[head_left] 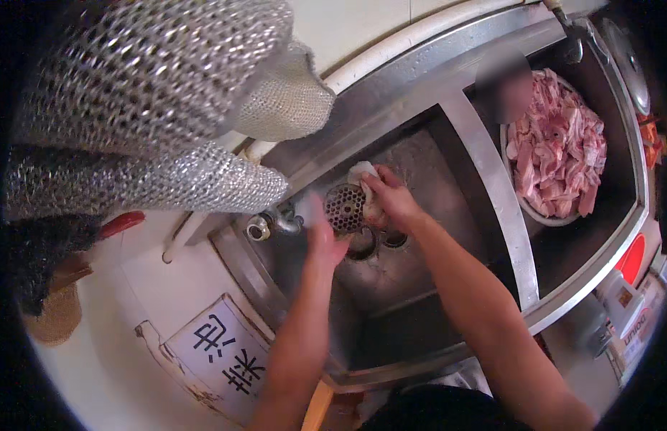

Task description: Cleaning and reassembling components of a meat grinder in a kitchen area.

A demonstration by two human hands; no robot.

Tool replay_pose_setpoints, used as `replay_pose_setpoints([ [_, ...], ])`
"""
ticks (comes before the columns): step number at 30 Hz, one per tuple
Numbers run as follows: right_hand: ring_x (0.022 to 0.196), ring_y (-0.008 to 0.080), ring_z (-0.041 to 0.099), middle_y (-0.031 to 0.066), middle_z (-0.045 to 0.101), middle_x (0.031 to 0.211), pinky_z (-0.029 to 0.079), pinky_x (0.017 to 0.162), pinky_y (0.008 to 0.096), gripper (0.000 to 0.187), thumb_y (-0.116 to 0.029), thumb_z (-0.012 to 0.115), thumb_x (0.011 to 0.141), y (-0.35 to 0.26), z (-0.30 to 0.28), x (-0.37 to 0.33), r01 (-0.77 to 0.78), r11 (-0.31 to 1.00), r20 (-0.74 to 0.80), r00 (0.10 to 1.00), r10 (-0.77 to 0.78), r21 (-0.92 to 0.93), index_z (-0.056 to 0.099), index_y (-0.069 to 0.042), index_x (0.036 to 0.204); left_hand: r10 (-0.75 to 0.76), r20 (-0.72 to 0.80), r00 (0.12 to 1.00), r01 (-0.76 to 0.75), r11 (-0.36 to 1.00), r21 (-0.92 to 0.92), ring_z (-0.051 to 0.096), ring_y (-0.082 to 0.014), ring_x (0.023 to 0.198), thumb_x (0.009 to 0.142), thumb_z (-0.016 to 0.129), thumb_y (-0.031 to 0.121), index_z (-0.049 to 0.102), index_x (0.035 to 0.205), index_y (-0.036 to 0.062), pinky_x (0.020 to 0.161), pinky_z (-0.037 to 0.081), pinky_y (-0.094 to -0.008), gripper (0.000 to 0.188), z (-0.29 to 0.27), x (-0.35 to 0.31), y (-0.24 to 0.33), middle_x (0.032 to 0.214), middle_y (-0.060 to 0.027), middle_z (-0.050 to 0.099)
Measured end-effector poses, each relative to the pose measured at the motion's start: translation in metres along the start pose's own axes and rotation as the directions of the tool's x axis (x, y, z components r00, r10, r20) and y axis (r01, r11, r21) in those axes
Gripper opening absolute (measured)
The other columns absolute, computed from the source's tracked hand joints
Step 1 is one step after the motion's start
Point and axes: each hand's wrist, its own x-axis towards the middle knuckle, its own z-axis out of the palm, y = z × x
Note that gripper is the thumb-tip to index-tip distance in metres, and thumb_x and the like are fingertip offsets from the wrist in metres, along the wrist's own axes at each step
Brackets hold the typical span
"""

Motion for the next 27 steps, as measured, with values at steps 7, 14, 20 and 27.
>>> replay_pose_setpoints([
  [7,0.085,0.0249,0.068,0.0081,0.067,0.099,0.057,0.072,0.0400,0.034,-0.032,0.070,0.092,0.011,0.059,-0.048,0.687,0.493,0.198,0.668,-0.717,-0.534,0.065,-0.013,0.120,0.140,0.014,0.990,-0.141,0.982,0.129,0.060,-0.0262,0.118,0.101,0.042,0.065,0.050,0.143,0.0149,0.102,0.049,-0.0472,0.065,-0.018,0.015,-0.009,0.131,-0.0109,0.061],
  [14,0.085,0.0388,0.068,0.0140,0.067,0.098,0.055,0.068,0.0509,0.022,-0.027,0.071,0.083,-0.026,0.062,-0.030,0.345,0.237,0.139,0.783,-0.606,-0.908,0.065,-0.011,0.097,0.174,0.371,0.912,-0.020,0.923,-0.384,0.058,-0.0319,0.125,0.102,0.041,0.061,0.053,0.141,0.0094,0.110,0.044,-0.0482,0.066,0.010,-0.018,-0.002,0.134,-0.0115,0.063],
  [20,0.079,0.0431,0.068,0.0187,0.068,0.091,0.055,0.069,0.0534,0.026,-0.026,0.069,0.086,0.014,0.084,-0.069,0.517,0.331,0.255,0.767,-0.589,-0.790,0.070,-0.009,0.105,0.295,0.328,0.898,-0.224,0.945,-0.236,0.059,-0.0333,0.123,0.102,0.043,0.054,0.055,0.137,0.0049,0.108,0.045,-0.0500,0.061,-0.024,-0.007,0.004,0.133,-0.0113,0.064],
  [27,0.075,0.0401,0.069,0.0194,0.070,0.089,0.056,0.065,0.0508,0.029,-0.027,0.074,0.079,-0.002,0.058,-0.031,0.290,0.295,0.047,0.781,-0.623,-0.911,0.073,-0.012,0.104,0.034,0.121,0.992,-0.004,0.972,-0.234,0.061,-0.0299,0.121,0.102,0.047,0.052,0.055,0.138,0.0025,0.107,0.047,-0.0477,0.061,0.015,-0.020,0.001,0.135,-0.0128,0.063],
])
